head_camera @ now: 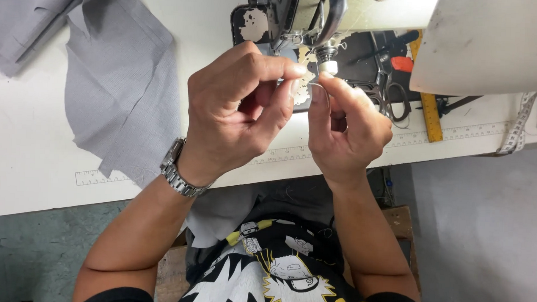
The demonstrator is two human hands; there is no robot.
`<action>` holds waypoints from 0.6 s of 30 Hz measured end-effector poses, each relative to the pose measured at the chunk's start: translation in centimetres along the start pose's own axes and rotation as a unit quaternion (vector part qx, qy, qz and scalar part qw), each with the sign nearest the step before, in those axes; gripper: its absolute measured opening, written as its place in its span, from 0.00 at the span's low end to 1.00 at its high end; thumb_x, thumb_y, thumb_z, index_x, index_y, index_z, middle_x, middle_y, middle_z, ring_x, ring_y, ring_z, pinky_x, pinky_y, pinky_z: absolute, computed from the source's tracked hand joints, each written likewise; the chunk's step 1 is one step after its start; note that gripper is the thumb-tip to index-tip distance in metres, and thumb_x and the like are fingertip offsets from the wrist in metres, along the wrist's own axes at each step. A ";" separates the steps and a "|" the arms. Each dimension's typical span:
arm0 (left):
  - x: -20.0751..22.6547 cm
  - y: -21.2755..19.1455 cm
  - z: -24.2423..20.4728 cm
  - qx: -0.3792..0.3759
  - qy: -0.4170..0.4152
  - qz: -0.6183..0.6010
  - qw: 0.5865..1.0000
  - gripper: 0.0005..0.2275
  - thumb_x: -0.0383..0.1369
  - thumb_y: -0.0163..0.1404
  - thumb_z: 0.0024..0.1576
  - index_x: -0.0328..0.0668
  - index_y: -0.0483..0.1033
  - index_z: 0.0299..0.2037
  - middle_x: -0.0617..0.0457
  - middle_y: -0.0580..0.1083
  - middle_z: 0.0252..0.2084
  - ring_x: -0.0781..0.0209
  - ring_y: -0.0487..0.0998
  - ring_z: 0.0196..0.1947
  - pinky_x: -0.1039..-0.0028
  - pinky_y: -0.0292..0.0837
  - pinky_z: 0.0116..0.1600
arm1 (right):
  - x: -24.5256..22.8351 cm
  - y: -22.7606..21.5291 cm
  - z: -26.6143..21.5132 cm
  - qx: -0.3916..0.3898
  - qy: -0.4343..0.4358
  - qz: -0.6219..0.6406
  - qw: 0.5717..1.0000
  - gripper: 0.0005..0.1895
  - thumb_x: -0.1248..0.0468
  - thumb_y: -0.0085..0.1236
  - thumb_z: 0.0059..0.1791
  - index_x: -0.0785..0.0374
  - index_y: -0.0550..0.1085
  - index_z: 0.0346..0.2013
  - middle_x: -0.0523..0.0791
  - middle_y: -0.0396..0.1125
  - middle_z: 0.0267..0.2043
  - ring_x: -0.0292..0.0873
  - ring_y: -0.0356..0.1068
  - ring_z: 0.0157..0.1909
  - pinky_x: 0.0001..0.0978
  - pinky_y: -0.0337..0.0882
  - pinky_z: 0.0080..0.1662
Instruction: The person is performing detailed finishing work on fabric, including adjusting the sewing machine and positioning the material.
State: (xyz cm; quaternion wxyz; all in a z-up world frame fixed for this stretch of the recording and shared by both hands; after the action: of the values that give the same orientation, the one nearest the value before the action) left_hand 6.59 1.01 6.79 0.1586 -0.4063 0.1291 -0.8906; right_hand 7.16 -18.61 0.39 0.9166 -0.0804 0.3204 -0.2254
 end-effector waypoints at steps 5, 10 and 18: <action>-4.0 0.2 -1.1 0.008 -0.013 0.034 0.999 0.10 0.25 0.64 0.82 0.43 0.80 0.69 0.50 0.79 0.49 0.65 0.77 0.34 0.75 0.80 0.38 | 1.0 -1.4 1.0 0.027 0.015 0.050 0.998 0.06 0.70 0.72 0.70 0.67 0.85 0.62 0.47 0.77 0.39 0.36 0.63 0.29 0.31 0.65 0.34; -8.4 1.7 -3.9 -0.027 -0.019 0.175 0.984 0.01 0.22 0.66 0.76 0.35 0.88 0.51 0.45 0.82 0.48 0.62 0.83 0.35 0.76 0.72 0.35 | 1.7 -1.7 0.7 0.031 0.004 0.048 0.998 0.07 0.73 0.75 0.69 0.69 0.85 0.62 0.50 0.81 0.42 0.38 0.66 0.29 0.32 0.64 0.34; -14.4 12.7 -3.9 -0.180 0.116 0.549 0.808 0.20 0.37 0.51 0.76 0.36 0.80 0.74 0.51 0.89 0.52 0.58 0.85 0.22 0.61 0.75 0.21 | 1.5 -0.8 0.5 -0.048 0.002 0.062 0.997 0.08 0.79 0.74 0.69 0.74 0.86 0.63 0.51 0.75 0.36 0.41 0.64 0.30 0.36 0.67 0.36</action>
State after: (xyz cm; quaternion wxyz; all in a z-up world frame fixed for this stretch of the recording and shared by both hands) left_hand 14.81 -4.70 -10.07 0.5294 -0.1829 0.5060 -0.6559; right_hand 8.19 -20.03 0.16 0.9234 -0.1036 0.3366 -0.1525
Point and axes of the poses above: each hand's wrist, its own z-axis towards the middle knuckle, its own y-axis out of the palm, x = y × z, the point moved 10 cm from there along z, towards the middle knuckle
